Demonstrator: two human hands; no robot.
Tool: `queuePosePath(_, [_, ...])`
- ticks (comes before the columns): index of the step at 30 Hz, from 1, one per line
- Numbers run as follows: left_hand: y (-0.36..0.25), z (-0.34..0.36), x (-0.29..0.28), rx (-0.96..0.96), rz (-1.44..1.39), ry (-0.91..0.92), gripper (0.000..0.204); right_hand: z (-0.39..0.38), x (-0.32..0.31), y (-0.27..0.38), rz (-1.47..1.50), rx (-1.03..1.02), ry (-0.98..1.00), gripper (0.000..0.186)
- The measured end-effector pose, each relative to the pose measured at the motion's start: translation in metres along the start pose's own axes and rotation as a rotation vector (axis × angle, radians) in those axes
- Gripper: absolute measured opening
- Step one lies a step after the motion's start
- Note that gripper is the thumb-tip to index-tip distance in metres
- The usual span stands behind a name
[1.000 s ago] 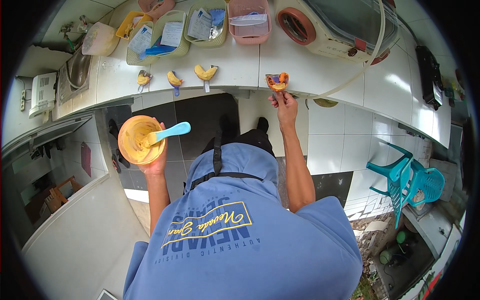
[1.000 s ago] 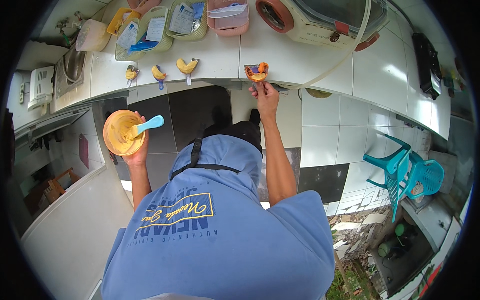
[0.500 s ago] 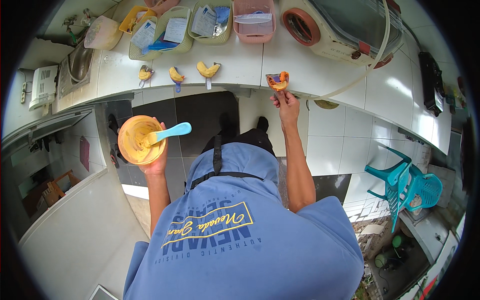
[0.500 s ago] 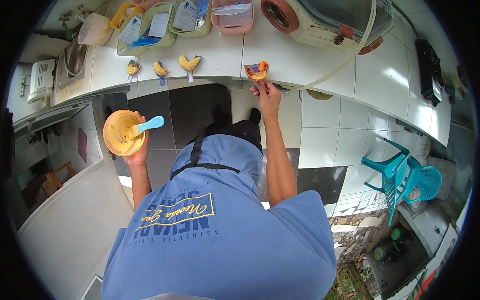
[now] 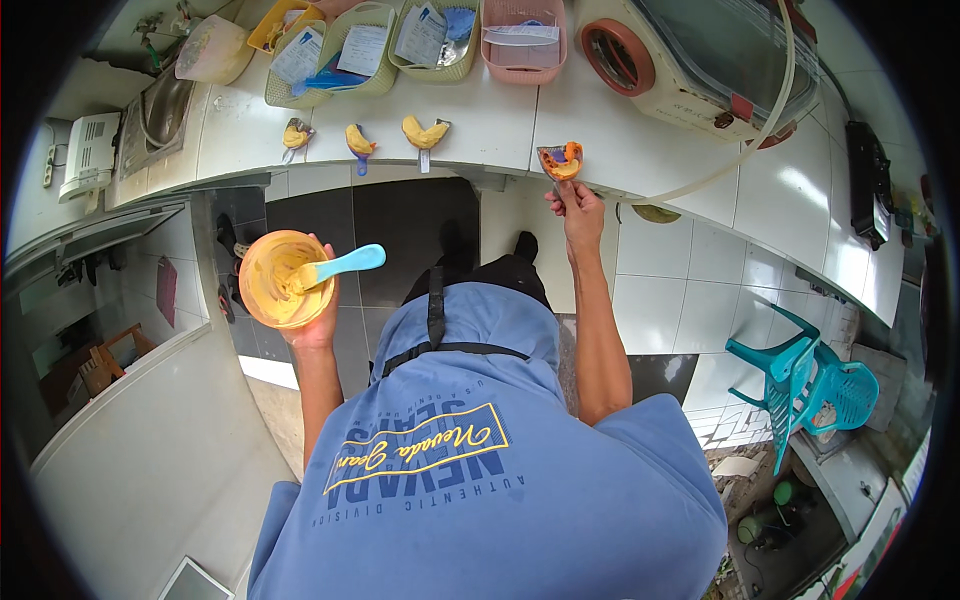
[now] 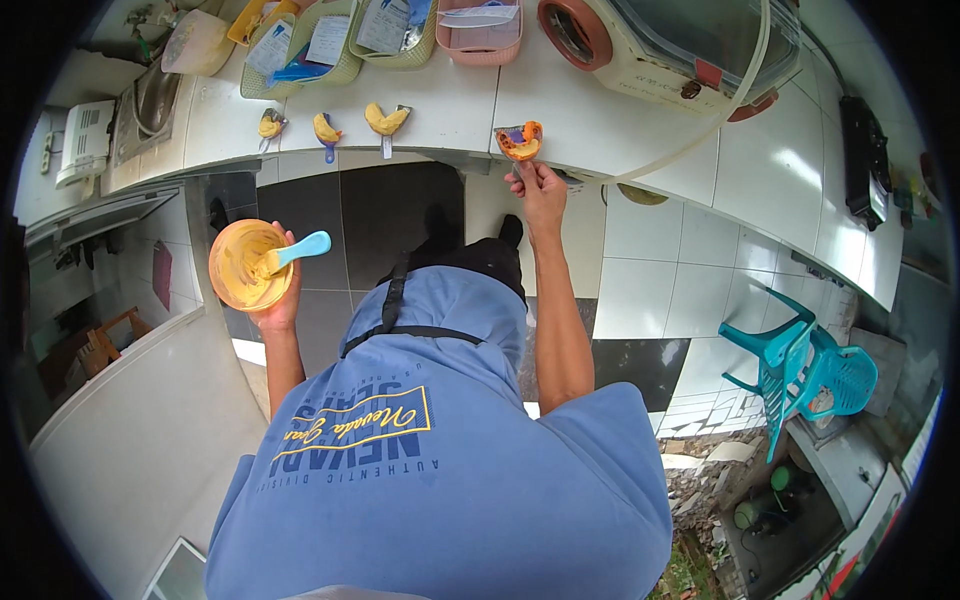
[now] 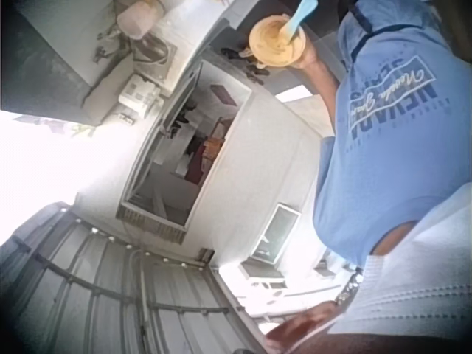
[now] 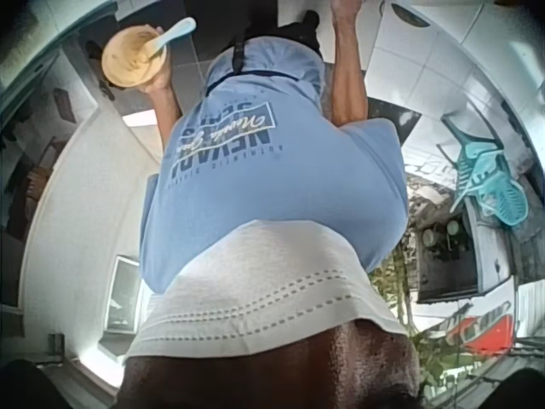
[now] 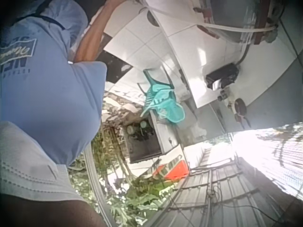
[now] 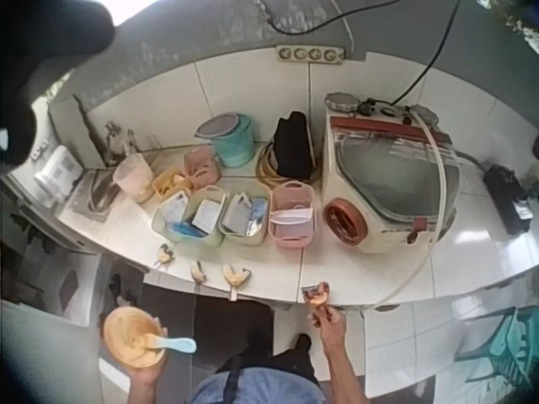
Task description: The person holds a bowl and uses a spatula to mix a yellow substance. The person then spreads the mixture onto dental trays positioned on a counter, handling them one at a time, before rinsing the bowl and spatula in a sink.
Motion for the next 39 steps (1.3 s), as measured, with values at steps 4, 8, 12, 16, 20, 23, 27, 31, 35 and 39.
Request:
queuePosePath(4, [0.001, -0.001, 0.003, -0.042, -0.061, 0.040, 0.060, -0.007, 0.001, 0.001, 0.077, 0.007, 0.017, 0.027])
queuePosePath(8, [0.000, 0.001, 0.001, -0.039, -0.068, 0.019, 0.044, 0.005, 0.001, 0.001, 0.063, 0.012, 0.027, 0.028])
queuePosePath(12, [0.003, -0.004, 0.004, -0.038, -0.090, 0.010, 0.045, -0.003, -0.004, 0.000, 0.025, 0.037, 0.004, 0.029])
queuePosePath(16, [0.004, -0.002, 0.008, -0.052, -0.057, 0.057, 0.045, 0.007, -0.004, 0.000, 0.014, 0.011, -0.003, 0.028])
queuePosePath(20, [0.003, -0.002, 0.005, -0.050, -0.067, 0.036, 0.046, 0.000, -0.008, -0.005, -0.033, 0.030, -0.029, 0.028])
queuePosePath(23, [0.001, 0.001, 0.004, -0.019, -0.057, 0.009, 0.046, 0.004, -0.001, 0.002, 0.035, -0.015, -0.006, 0.028])
queuePosePath(27, [0.001, -0.001, 0.004, -0.024, -0.049, 0.010, 0.047, 0.004, -0.004, 0.000, -0.015, 0.027, -0.027, 0.028])
queuePosePath(31, [-0.001, 0.002, 0.002, -0.033, -0.062, 0.004, 0.048, 0.001, 0.003, 0.007, 0.018, -0.016, 0.018, 0.029])
queuePosePath(35, [-0.002, 0.002, 0.003, -0.005, -0.036, -0.001, 0.051, 0.009, -0.001, 0.000, -0.020, 0.028, -0.003, 0.030])
queuePosePath(39, [-0.004, 0.004, 0.003, -0.021, -0.075, -0.003, 0.054, 0.001, 0.003, 0.001, 0.039, -0.007, -0.007, 0.031])
Point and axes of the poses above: each hand's wrist, its own z-axis towards the middle knuckle, its own x-axis out of the palm, y = z × x, the point moved 9 cm from there along z, towards the middle knuckle, and after that the axes turned 1 degree about -y, right-handed, at the moved point
